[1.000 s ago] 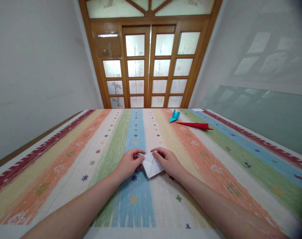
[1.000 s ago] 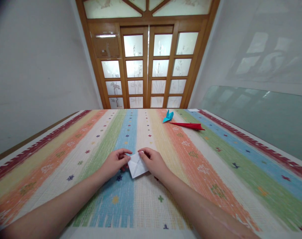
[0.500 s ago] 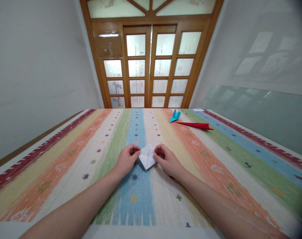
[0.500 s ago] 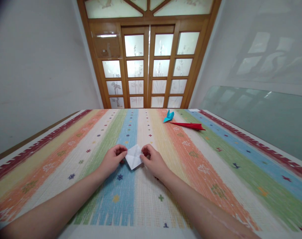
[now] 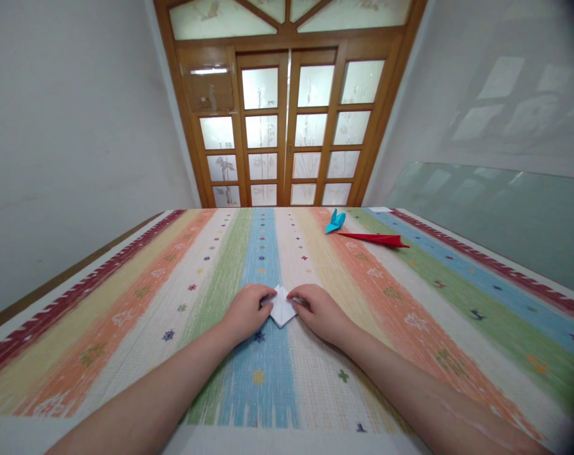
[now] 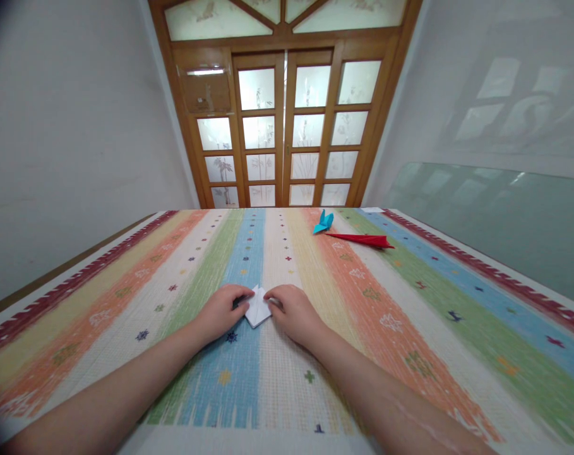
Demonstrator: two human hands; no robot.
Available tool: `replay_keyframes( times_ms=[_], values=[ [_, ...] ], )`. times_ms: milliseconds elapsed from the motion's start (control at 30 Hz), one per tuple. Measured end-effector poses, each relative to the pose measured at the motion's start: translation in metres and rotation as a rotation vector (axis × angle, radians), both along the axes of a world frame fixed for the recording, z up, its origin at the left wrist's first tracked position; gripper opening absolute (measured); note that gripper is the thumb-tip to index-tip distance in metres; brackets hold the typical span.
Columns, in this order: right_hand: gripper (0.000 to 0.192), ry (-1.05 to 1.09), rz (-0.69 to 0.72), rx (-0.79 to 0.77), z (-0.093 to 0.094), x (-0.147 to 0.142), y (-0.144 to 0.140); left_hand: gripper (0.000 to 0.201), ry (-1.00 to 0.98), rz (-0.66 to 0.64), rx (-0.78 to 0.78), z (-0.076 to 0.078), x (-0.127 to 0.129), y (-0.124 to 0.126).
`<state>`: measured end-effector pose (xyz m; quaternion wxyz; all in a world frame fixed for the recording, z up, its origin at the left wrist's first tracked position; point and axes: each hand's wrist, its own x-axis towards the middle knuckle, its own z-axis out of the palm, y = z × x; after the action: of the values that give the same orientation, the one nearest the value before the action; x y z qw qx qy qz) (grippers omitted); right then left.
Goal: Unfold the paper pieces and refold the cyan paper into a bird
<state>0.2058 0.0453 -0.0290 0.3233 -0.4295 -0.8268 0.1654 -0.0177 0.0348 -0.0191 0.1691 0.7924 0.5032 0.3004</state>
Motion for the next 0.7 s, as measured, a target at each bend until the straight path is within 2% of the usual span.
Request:
replay_keyframes(
  times_ms=[200, 600, 700],
  values=[
    [0.020, -0.085, 0.085, 0.038, 0.004, 0.004, 0.001, 0.028, 0.117, -0.068, 0.070, -0.002, 0.001, -0.004],
    [0.030, -0.221, 0.285, 0.041, 0.027, 0.014, -0.001, 0.035, 0.167, -0.182, 0.082, 0.003, -0.002, -0.004],
    [0.030, -0.254, 0.320, 0.036, 0.035, 0.016, -0.004, 0.036, 0.209, -0.231, 0.088, 0.008, -0.005, -0.005]
  ],
)
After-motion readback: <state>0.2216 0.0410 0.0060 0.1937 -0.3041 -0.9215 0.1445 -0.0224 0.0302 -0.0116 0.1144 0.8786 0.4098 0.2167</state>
